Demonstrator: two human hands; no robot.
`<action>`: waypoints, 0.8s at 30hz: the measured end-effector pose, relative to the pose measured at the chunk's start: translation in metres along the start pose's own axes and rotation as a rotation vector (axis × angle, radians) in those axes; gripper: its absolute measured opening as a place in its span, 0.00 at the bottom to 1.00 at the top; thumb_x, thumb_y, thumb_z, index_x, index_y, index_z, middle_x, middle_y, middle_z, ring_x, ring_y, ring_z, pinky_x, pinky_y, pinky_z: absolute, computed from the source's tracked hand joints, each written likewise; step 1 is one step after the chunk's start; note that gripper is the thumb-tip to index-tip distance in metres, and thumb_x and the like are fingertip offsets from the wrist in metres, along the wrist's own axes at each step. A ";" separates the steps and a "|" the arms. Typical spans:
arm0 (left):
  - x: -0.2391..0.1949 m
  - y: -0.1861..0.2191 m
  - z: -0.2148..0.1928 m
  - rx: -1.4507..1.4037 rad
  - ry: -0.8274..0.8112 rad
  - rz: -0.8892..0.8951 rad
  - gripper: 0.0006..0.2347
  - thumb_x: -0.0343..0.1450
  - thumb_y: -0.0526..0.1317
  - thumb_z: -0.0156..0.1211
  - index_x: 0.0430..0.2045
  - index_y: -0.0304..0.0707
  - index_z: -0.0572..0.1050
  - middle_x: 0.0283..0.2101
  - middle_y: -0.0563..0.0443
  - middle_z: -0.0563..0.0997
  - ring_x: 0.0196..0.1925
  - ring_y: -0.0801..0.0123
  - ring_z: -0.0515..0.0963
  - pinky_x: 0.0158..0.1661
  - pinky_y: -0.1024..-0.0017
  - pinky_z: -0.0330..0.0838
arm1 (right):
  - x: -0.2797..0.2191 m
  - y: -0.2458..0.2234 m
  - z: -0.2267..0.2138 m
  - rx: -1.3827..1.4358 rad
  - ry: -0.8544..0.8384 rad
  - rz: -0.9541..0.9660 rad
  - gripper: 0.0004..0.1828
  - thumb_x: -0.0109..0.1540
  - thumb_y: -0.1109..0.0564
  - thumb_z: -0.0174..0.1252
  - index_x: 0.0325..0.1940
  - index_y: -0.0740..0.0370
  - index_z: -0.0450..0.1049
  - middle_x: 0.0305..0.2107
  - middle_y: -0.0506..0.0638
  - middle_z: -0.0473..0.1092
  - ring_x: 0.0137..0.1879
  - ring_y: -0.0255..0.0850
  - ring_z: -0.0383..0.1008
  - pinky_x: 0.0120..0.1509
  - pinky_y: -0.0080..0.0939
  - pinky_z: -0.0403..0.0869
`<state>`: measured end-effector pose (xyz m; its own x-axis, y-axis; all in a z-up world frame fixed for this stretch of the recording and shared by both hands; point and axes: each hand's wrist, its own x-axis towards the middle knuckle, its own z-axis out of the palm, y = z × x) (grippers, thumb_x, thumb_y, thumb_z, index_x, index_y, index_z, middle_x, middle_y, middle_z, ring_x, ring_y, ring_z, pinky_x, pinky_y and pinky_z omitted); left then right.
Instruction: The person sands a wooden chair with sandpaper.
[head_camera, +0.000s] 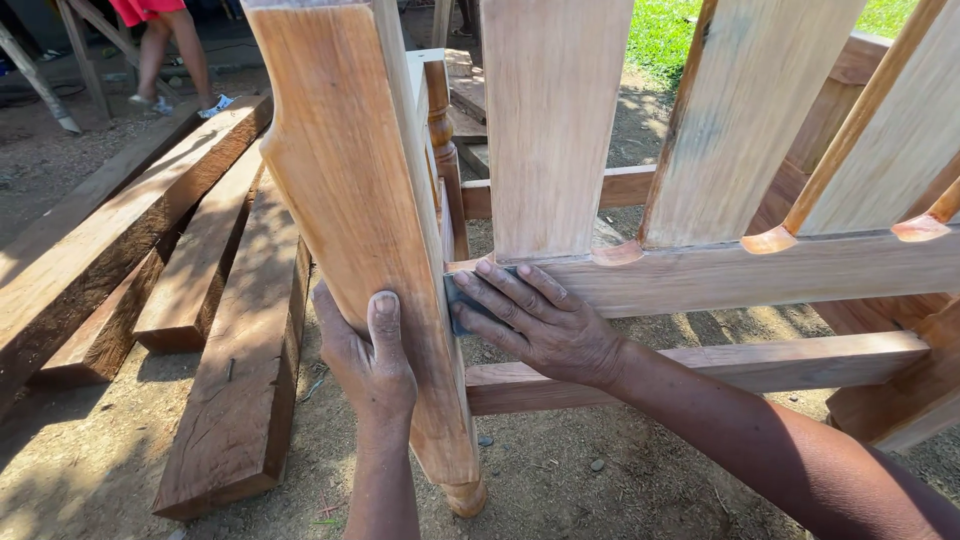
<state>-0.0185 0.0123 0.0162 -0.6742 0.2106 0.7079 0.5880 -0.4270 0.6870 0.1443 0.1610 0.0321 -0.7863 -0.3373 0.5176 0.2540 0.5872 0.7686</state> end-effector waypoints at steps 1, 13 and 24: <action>0.000 -0.001 0.000 0.005 -0.004 0.024 0.25 0.79 0.53 0.53 0.61 0.28 0.65 0.50 0.42 0.79 0.53 0.66 0.78 0.54 0.67 0.74 | 0.000 0.000 0.001 0.011 0.017 0.010 0.28 0.71 0.45 0.45 0.75 0.48 0.66 0.75 0.47 0.56 0.81 0.42 0.52 0.85 0.52 0.38; 0.001 -0.001 0.000 -0.042 -0.009 0.038 0.26 0.79 0.52 0.54 0.63 0.26 0.63 0.53 0.41 0.78 0.55 0.65 0.77 0.57 0.66 0.73 | -0.009 0.015 -0.007 0.131 0.061 0.024 0.28 0.69 0.48 0.49 0.74 0.48 0.68 0.74 0.47 0.59 0.79 0.44 0.55 0.85 0.54 0.46; 0.001 0.003 0.000 -0.008 -0.011 -0.030 0.29 0.77 0.57 0.53 0.62 0.29 0.63 0.49 0.41 0.78 0.53 0.65 0.79 0.54 0.64 0.75 | -0.074 0.038 -0.029 0.097 -0.024 0.073 0.29 0.65 0.53 0.55 0.72 0.49 0.69 0.71 0.48 0.62 0.77 0.48 0.58 0.83 0.56 0.48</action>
<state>-0.0175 0.0113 0.0186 -0.6861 0.2331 0.6891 0.5644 -0.4271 0.7064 0.2286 0.1869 0.0336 -0.7812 -0.2743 0.5608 0.2563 0.6781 0.6888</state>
